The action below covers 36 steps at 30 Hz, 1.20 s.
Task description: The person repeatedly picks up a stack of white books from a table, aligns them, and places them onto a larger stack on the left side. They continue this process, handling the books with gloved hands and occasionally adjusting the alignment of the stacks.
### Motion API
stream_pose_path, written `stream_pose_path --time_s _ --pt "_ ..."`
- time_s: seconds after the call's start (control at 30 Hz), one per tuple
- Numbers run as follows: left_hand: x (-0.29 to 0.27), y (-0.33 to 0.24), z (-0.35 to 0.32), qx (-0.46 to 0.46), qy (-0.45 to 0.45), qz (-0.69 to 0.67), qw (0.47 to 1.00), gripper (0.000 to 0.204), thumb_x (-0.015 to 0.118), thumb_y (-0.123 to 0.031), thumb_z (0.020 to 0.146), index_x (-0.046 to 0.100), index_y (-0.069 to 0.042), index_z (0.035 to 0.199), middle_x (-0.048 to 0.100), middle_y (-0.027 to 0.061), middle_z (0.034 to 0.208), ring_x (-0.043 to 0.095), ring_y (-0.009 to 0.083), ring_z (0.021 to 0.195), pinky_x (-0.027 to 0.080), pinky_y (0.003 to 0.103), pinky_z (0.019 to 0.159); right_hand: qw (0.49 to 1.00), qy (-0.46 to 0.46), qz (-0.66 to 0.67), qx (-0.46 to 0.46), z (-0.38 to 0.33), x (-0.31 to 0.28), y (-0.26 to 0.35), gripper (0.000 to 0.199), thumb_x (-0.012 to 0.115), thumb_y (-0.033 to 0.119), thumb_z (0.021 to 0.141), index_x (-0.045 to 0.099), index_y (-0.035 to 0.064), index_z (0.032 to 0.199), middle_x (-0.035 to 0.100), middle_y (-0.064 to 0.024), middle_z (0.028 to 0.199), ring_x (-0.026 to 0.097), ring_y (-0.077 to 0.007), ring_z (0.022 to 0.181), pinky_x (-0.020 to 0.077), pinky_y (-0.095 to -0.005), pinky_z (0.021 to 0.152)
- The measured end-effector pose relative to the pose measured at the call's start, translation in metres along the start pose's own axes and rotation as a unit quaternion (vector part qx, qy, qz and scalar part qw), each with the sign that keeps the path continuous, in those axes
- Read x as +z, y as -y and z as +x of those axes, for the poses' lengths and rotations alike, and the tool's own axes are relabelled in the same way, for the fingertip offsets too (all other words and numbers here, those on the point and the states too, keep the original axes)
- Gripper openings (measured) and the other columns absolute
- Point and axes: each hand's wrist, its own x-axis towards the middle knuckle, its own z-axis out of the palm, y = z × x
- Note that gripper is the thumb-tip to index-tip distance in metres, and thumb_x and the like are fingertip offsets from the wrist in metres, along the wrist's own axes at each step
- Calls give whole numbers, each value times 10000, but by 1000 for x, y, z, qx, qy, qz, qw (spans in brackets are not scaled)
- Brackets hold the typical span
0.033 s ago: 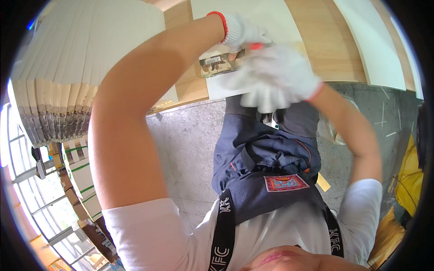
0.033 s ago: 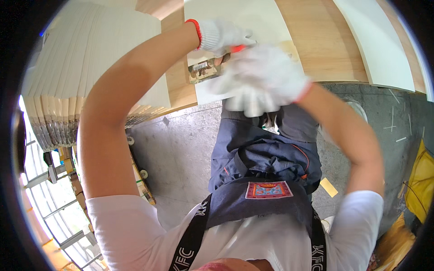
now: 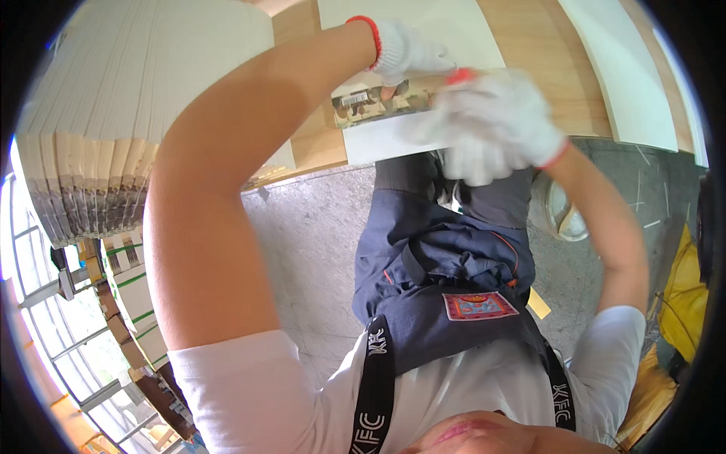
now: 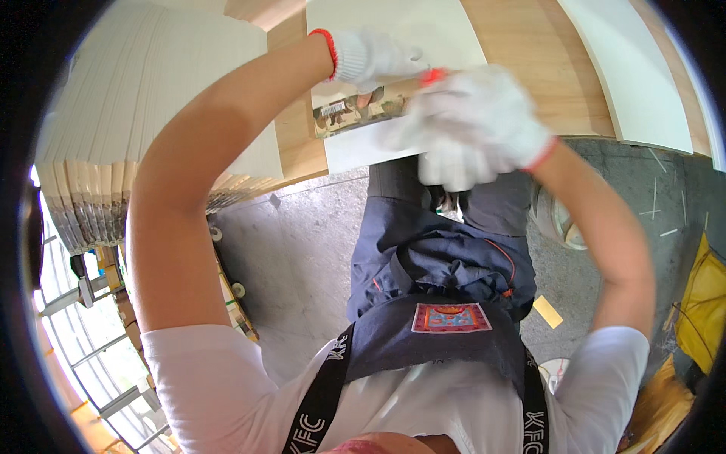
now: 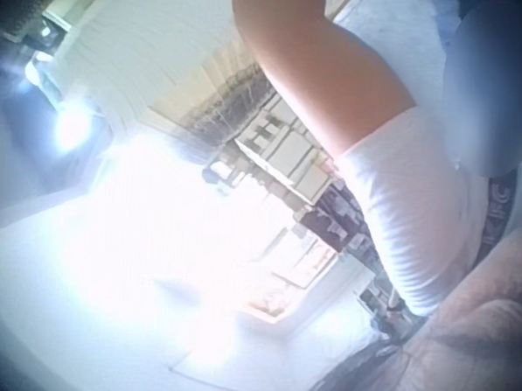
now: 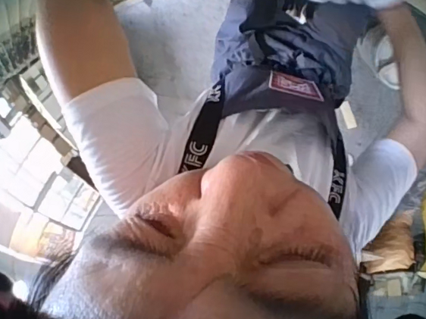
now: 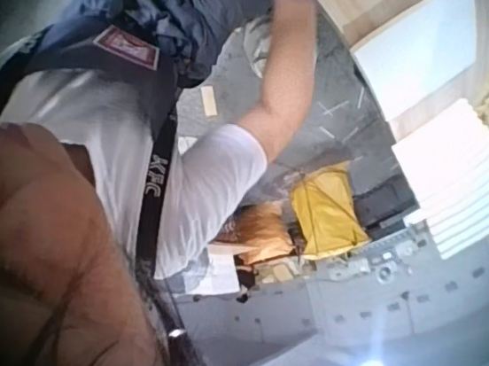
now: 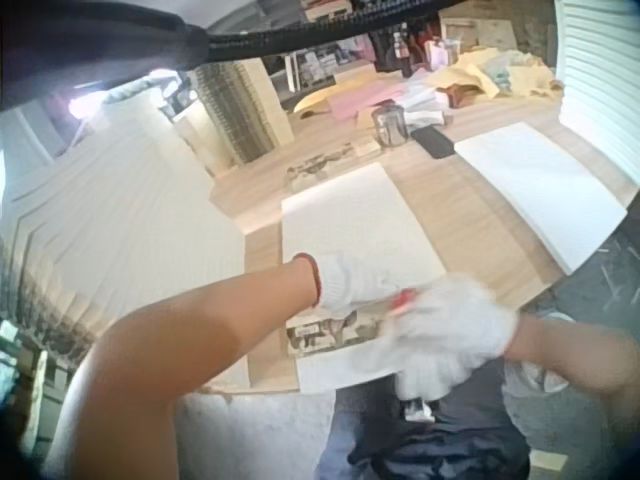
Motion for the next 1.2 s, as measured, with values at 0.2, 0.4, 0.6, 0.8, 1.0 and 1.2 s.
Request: stream_pose_path --time_s 0.2,0.4,0.6,0.8,1.0,1.2 --pt "-9 -15 2 5 2 28 1000 1148 790 77 673 282 -498 1527 531 81 1423 657 291 1095 532 449 964 963 16 -264 44 -56 -80 -53 172 673 240 821 700 188 983 688 -55 921 666 -258 756 537 -394 619" --pt "-20 -63 -16 -137 60 213 966 539 659 -51 846 567 -258 1335 581 83 1292 637 229 1167 518 416 922 961 -23 -262 89 -13 -83 8 276 649 328 895 698 142 1094 691 -66 1037 667 -238 951 543 -369 784" --pt "98 -105 -34 -66 -424 40 902 358 572 -69 895 585 -81 1253 577 107 1296 539 311 1275 469 445 1044 981 23 -190 44 -36 -22 -25 428 671 134 831 594 130 1252 593 -59 1222 594 -261 1132 534 -387 895" --pt "173 -105 -56 20 -374 -927 -21 240 529 -130 1005 470 -58 1225 512 131 1263 531 348 1198 457 489 1042 984 140 -103 48 -38 -56 -24 596 606 -71 796 569 165 1343 536 -27 1383 557 -259 1236 504 -367 1002" --pt "155 -80 -39 2 -422 -906 -8 233 550 -104 962 504 -86 1190 435 135 1375 444 339 1296 412 542 1076 992 87 -63 70 -32 -72 -16 490 516 -3 889 615 175 1335 601 -39 1336 595 -251 1193 558 -368 901" --pt "133 -32 -18 -53 -494 -868 -15 177 507 -86 956 530 -54 1129 602 127 1199 613 329 1142 512 582 1027 817 55 258 513 33 -112 6 600 589 506 926 583 95 1363 607 -93 1349 605 -210 1178 575 -391 775"
